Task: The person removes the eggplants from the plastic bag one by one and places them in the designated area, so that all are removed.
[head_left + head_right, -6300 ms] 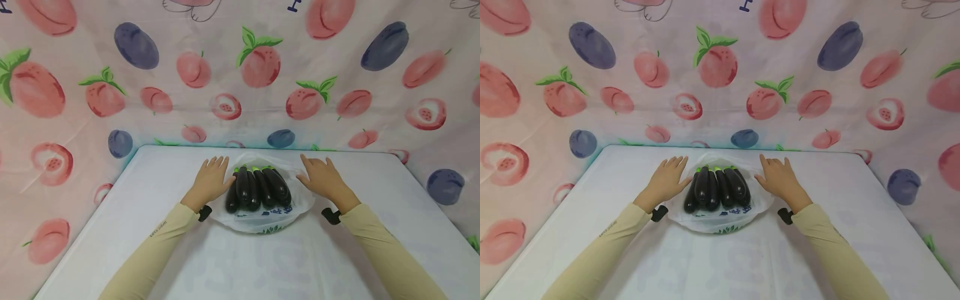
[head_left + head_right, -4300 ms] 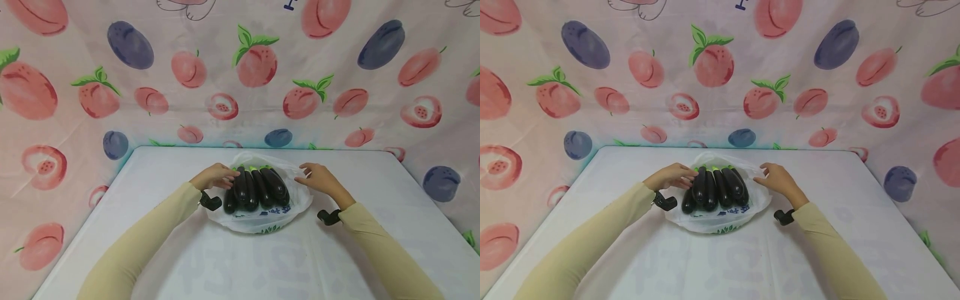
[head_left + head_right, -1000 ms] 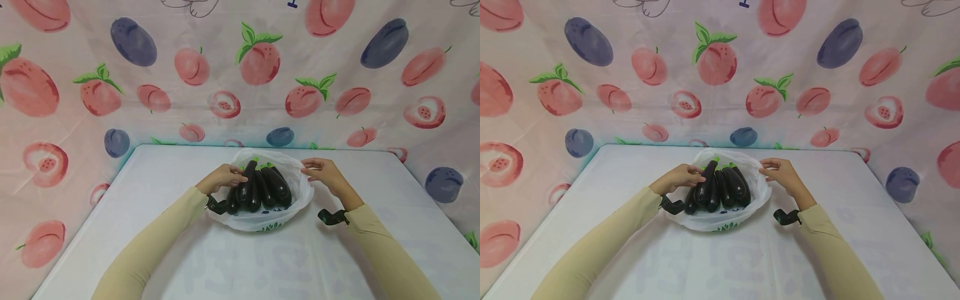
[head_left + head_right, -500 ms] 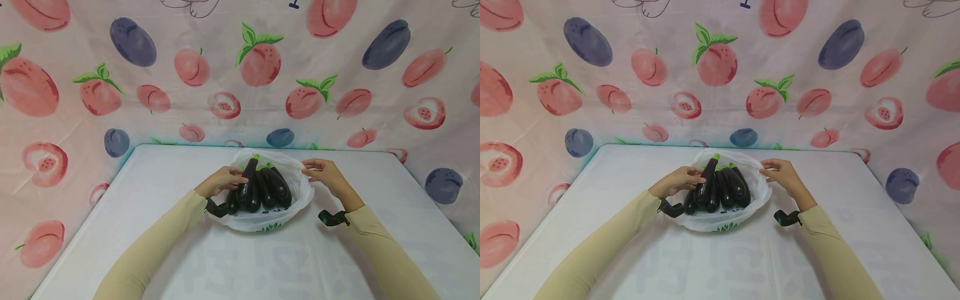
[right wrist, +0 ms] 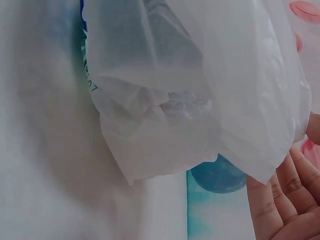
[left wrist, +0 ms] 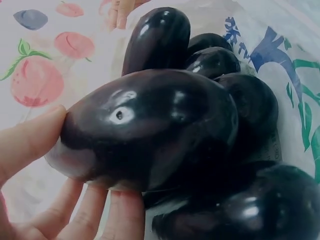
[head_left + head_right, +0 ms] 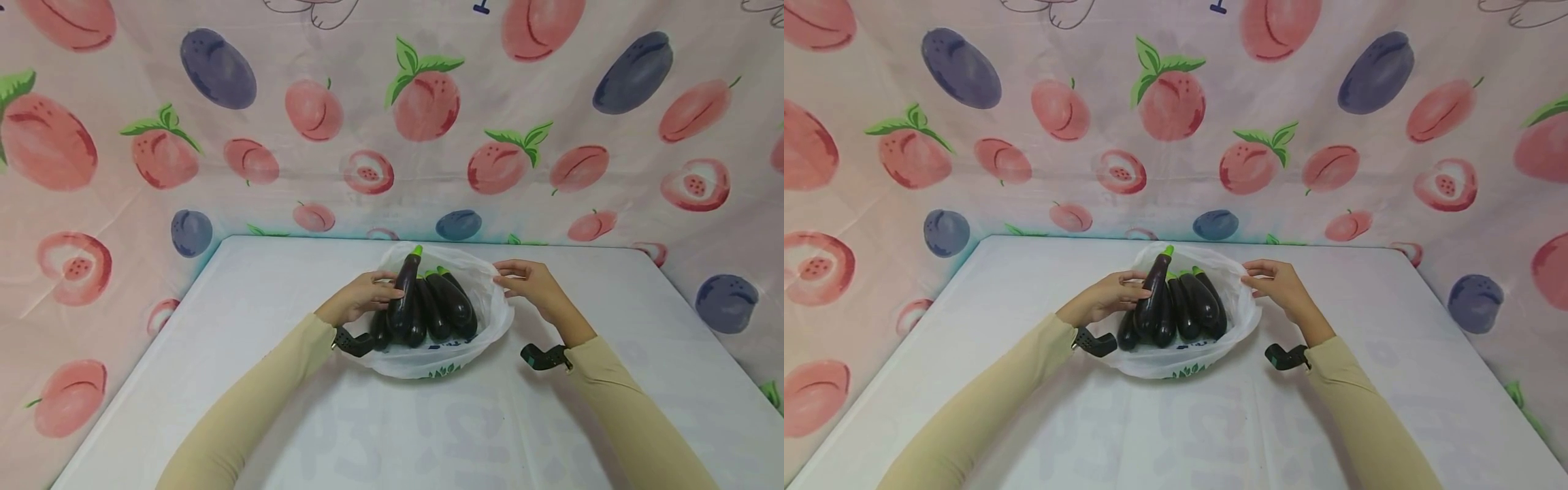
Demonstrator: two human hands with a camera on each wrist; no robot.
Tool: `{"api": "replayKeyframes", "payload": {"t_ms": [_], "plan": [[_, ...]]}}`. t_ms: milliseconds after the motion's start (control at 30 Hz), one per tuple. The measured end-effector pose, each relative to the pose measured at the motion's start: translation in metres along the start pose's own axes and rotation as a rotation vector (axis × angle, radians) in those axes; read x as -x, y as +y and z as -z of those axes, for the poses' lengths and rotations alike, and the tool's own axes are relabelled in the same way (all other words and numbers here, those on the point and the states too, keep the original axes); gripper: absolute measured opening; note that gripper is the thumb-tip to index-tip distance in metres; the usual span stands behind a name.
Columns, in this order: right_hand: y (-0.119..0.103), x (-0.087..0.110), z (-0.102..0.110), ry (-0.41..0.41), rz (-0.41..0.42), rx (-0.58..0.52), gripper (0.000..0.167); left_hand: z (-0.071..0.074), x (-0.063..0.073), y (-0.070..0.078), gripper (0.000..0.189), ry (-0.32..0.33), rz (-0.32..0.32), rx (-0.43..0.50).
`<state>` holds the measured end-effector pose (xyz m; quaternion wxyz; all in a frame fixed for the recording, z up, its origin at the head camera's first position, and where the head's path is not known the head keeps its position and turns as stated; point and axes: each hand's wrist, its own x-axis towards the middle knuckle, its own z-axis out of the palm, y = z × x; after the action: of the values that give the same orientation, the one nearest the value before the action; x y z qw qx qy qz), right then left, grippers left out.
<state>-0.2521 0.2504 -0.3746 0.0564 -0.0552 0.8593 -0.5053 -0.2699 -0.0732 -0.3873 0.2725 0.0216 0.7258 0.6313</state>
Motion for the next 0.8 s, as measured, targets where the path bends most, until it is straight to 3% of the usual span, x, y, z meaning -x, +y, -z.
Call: {"api": "replayKeyframes", "payload": {"t_ms": [300, 467, 800], "plan": [[0.003, -0.002, 0.0, 0.006, 0.007, -0.011, 0.05, 0.005, 0.007, 0.001, 0.055, 0.015, -0.097, 0.044], [0.004, -0.002, 0.0, 0.014, 0.011, -0.008, 0.05, 0.013, 0.012, 0.004, 0.057, 0.025, -0.163, 0.091], [0.006, -0.002, -0.001, 0.015, 0.01, -0.016, 0.051, 0.033, 0.027, 0.01, 0.058, 0.065, -0.228, 0.111]]}}
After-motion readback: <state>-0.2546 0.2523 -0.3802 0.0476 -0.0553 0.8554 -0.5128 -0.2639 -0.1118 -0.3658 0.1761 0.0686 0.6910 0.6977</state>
